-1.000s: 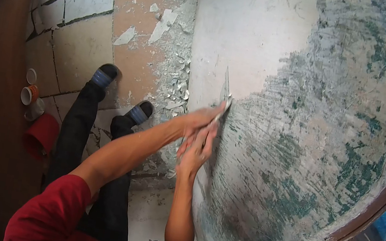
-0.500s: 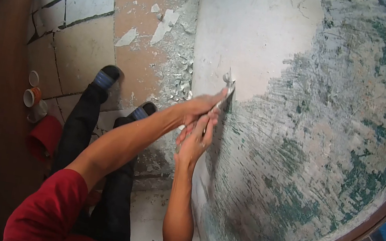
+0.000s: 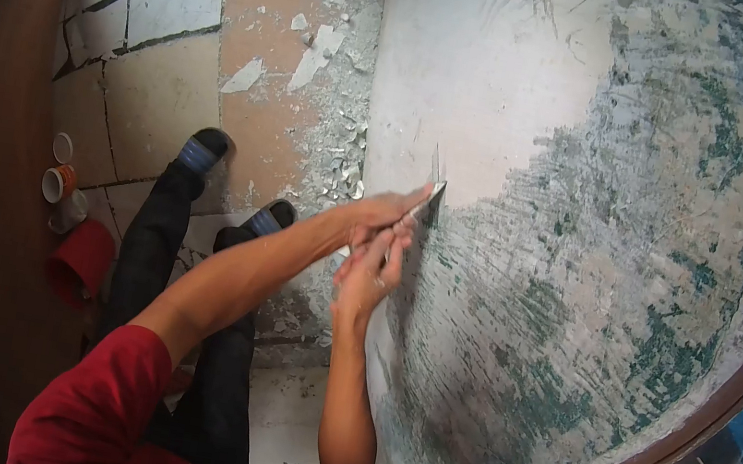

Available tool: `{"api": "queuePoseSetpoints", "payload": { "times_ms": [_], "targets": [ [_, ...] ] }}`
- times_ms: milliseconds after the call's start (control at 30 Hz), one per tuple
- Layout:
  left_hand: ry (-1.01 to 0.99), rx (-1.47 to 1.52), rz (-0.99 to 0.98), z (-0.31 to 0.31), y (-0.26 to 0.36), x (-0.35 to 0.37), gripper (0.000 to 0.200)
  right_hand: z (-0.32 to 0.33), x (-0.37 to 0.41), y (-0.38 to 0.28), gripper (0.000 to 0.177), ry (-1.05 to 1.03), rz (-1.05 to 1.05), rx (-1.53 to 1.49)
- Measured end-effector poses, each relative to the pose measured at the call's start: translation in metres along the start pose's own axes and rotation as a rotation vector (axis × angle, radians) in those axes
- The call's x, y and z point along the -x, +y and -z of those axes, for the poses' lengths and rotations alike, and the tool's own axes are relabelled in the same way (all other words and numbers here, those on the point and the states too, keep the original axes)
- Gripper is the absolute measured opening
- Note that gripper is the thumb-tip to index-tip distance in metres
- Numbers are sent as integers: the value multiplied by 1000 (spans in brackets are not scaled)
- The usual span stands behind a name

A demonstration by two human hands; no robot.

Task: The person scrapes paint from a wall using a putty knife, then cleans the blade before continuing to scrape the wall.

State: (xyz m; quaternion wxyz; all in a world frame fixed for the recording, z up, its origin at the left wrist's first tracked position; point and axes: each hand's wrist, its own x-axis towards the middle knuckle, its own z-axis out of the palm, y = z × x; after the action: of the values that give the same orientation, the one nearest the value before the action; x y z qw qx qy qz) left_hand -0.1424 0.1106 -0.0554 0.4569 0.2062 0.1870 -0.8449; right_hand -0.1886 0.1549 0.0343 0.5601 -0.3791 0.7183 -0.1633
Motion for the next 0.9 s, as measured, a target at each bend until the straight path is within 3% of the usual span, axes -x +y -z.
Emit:
{"api": "queuePoseSetpoints", "payload": {
  "times_ms": [200,300,333,433,567,600,833,900],
  "targets": [
    [53,-128,-80,-3,2,14,54,0,7,6,27,0,-16,-64],
    [37,2,-107,-14,-11,9,56,16,10,3,26,-12,43,55],
    [108,-72,-120,-15,-6,9,58,17,3,-3,27,-54,68,85],
    [68,89,-126,-1,18,-12,59,10,-32,-8,35,-139,28,101],
    [123,-79,-122,-7,-12,5,60,15,1,9,29,-12,56,62],
    [99,62,-75,-12,-14,3,60,17,4,7,31,22,14,88],
    [172,-115,-117,-5,7,5,61,1,-9,-3,32,-9,18,59],
    [122,-23,-77,-6,-5,1,61,11,-3,3,32,-19,23,72]
  ]
}}
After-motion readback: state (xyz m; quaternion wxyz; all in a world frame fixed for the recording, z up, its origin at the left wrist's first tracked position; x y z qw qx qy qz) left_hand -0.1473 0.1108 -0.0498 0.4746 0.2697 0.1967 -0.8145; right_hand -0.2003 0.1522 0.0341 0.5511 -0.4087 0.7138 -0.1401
